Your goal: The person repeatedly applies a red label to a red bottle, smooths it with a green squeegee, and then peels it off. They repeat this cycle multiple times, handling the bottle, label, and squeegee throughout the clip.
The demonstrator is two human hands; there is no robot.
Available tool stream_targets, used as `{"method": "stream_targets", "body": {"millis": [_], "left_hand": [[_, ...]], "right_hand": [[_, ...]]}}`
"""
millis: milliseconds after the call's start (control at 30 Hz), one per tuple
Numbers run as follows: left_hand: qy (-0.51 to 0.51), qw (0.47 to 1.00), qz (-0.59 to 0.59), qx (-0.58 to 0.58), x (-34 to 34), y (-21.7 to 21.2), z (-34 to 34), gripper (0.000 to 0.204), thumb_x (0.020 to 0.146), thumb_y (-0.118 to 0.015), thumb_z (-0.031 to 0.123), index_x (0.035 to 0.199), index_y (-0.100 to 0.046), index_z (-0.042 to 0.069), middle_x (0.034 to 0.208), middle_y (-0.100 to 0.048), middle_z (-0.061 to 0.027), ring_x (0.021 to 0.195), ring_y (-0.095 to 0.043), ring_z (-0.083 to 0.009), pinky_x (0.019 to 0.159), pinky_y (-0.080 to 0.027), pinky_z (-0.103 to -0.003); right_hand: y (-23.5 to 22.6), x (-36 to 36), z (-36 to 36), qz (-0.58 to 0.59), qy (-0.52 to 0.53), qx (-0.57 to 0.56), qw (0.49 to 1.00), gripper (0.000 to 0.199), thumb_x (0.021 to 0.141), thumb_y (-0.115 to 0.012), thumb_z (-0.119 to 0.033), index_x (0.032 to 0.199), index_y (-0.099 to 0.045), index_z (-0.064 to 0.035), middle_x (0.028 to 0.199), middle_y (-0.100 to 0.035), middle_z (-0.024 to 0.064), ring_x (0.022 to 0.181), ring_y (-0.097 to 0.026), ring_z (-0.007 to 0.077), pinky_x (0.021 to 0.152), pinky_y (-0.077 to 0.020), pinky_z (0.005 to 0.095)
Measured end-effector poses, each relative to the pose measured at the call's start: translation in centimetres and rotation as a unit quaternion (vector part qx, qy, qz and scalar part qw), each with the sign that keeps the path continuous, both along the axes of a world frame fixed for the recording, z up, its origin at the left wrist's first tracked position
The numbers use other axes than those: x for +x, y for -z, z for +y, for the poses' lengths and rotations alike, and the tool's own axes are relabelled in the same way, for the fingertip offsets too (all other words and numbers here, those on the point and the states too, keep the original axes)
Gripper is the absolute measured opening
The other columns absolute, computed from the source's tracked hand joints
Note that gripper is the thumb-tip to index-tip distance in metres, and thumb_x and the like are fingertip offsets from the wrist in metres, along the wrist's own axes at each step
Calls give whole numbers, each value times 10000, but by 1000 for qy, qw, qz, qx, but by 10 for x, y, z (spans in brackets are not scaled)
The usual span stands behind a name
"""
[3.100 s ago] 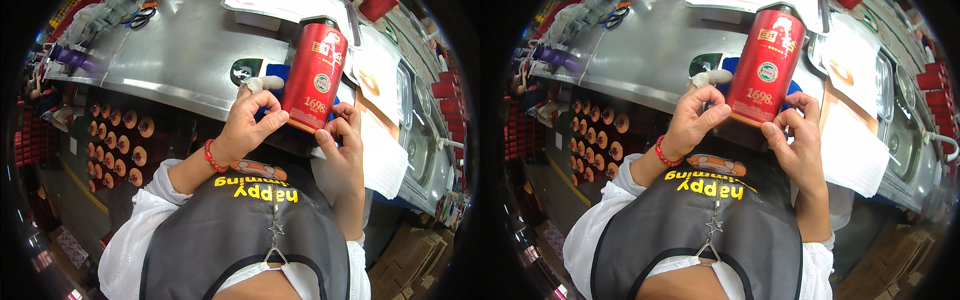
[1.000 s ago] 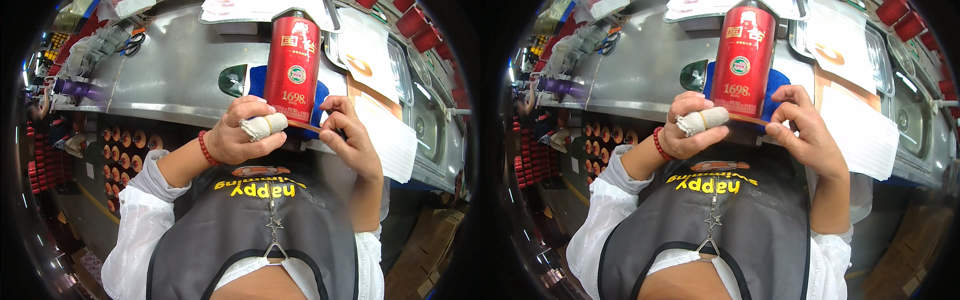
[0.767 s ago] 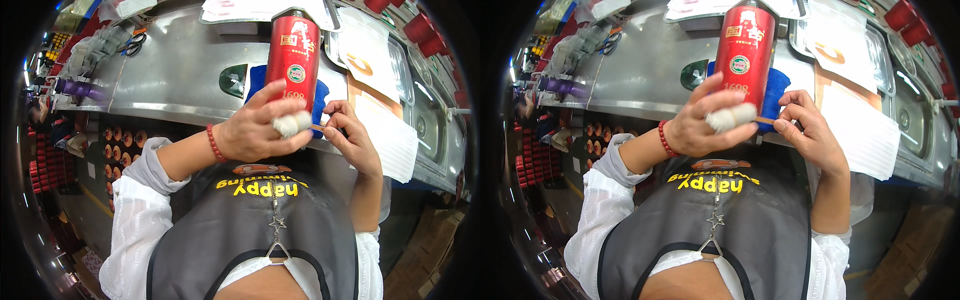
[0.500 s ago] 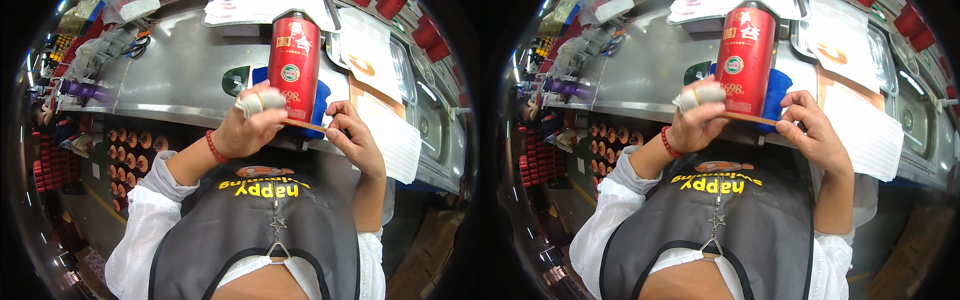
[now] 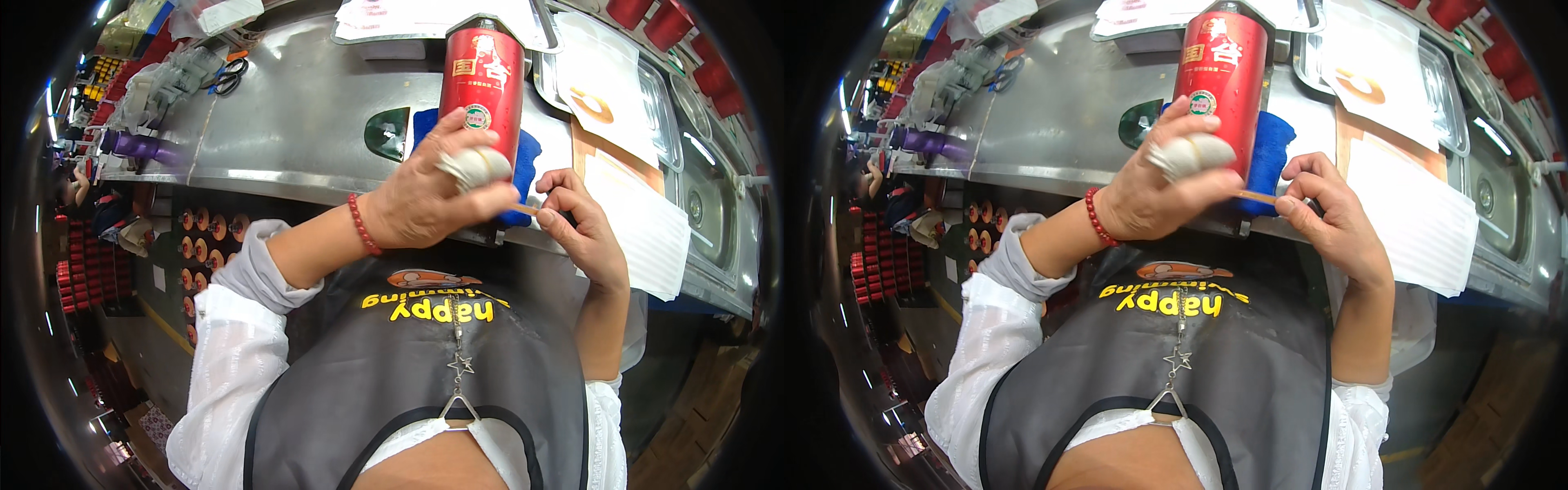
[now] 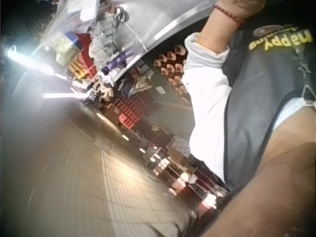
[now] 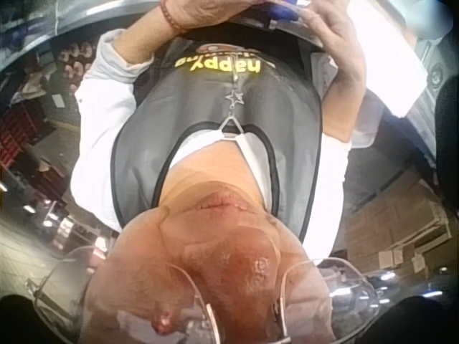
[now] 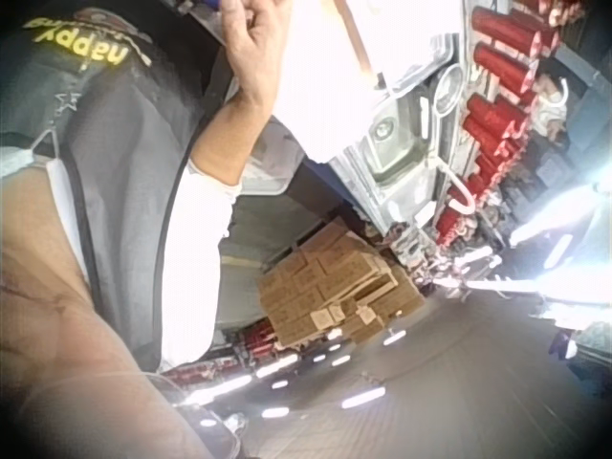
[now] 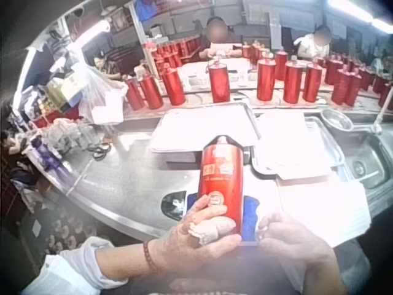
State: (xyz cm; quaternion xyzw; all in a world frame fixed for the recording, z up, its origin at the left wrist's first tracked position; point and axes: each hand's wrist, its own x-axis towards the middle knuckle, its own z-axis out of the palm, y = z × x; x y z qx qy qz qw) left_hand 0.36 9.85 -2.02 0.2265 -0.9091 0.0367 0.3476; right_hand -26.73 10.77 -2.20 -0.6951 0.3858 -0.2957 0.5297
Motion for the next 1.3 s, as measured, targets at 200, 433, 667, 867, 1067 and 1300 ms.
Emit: {"method": "stream_targets", "body": {"millis": [200, 433, 667, 867, 1067, 1300], "left_hand": [[-48, 983, 173, 45, 14, 30, 17, 419, 747, -804, 54, 1100, -585, 109, 1146, -607, -127, 1149, -565, -363, 1029, -458, -524], [26, 996, 80, 12, 30, 18, 26, 307, 699, -755, 6, 973, -682, 123, 1150, -536, -80, 1036, -538, -264, 849, -481, -379], [58, 996, 57, 23, 19, 12, 15, 305, 698, -805, 78, 988, -713, 105, 1132, -518, -55, 1053, -520, -253, 889, -470, -341], [89, 994, 48, -30, 6, 7, 5, 409, 618, -763, 39, 1010, -691, 133, 1103, -520, -62, 1006, -477, -238, 796, -451, -308], [45, 995, 51, -71, 12, 15, 9, 427, 633, -764, 74, 1051, -692, 120, 1108, -448, -33, 981, -445, -217, 779, -444, -283], [51, 995, -4, -90, -3, 10, 2, 218, 743, -768, 251, 946, -691, 240, 1110, -548, 32, 1067, -444, -202, 885, -420, -297]], "right_hand": [[-3, 6, -3, -4, -7, -3, 1000, 243, 939, -683, -223, 837, -590, -22, 1091, -500, 68, 984, -469, 160, 845, -394, 267], [-4, -1, 1, 2, 4, -3, 1000, 267, 951, -668, -222, 797, -565, -31, 1124, -486, 74, 1015, -454, 155, 862, -381, 259], [-3, 1, -1, 16, 8, -1, 1000, 284, 956, -663, -230, 791, -551, -28, 1121, -485, 76, 1001, -452, 149, 843, -376, 247], [-2, 3, 0, 17, 13, 4, 1000, 296, 956, -664, -244, 790, -546, -29, 1121, -490, 75, 1004, -456, 148, 837, -377, 240], [-1, 1, -2, 11, 7, 3, 1000, 296, 955, -666, -251, 790, -549, -36, 1109, -493, 70, 1013, -456, 150, 856, -385, 251], [1, -1, -1, 8, 11, 9, 1000, 293, 957, -667, -260, 795, -558, -40, 1107, -496, 65, 1014, -458, 148, 861, -386, 252]]}}
